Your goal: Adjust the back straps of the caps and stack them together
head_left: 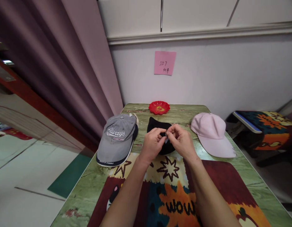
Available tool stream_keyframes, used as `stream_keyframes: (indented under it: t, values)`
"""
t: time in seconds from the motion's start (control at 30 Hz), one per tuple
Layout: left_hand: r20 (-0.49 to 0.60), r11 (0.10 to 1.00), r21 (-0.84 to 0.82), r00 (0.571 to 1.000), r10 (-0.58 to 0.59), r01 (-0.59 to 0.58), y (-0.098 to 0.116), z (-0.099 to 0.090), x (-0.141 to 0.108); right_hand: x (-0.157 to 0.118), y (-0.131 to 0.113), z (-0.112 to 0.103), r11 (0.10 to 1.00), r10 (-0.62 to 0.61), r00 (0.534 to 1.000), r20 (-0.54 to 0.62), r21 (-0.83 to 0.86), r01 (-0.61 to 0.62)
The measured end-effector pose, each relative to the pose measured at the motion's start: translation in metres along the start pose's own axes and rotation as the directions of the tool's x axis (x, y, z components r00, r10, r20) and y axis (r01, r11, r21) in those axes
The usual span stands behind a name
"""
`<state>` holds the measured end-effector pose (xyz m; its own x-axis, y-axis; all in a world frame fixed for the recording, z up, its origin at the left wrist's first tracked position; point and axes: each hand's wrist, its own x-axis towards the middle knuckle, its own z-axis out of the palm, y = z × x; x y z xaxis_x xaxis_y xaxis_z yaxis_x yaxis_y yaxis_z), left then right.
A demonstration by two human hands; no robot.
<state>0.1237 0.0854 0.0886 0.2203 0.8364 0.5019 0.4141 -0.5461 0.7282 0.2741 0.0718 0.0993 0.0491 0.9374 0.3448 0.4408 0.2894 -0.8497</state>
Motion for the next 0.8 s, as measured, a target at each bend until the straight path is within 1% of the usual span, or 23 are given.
stream_keyframes:
  t: [0.13, 0.33, 0.53, 0.8]
  values:
    - [-0.004, 0.997, 0.039, 0.998, 0.061, -0.061, -0.0005, -0.0028, 0.0006, -0.0001, -0.0001, -0.0007, 1.0, -0.015, 1.0, -0.014, -0.009, 0.015]
    - [0.018, 0.987, 0.091, 0.991, 0.13, -0.131, -0.0031, -0.004, 0.0004, 0.001, -0.0008, -0.0027, 0.994, -0.07, 0.997, -0.035, -0.09, 0.067]
    - [0.033, 0.981, 0.134, 0.99, 0.135, -0.138, -0.0028, -0.0054, 0.0002, 0.0014, -0.0006, -0.0021, 1.0, -0.028, 0.999, -0.02, 0.005, 0.028]
    - [0.069, 0.981, 0.142, 0.99, 0.124, -0.133, -0.003, -0.0086, 0.0001, 0.0009, 0.0024, -0.0018, 0.996, -0.016, 1.0, 0.007, 0.092, 0.015]
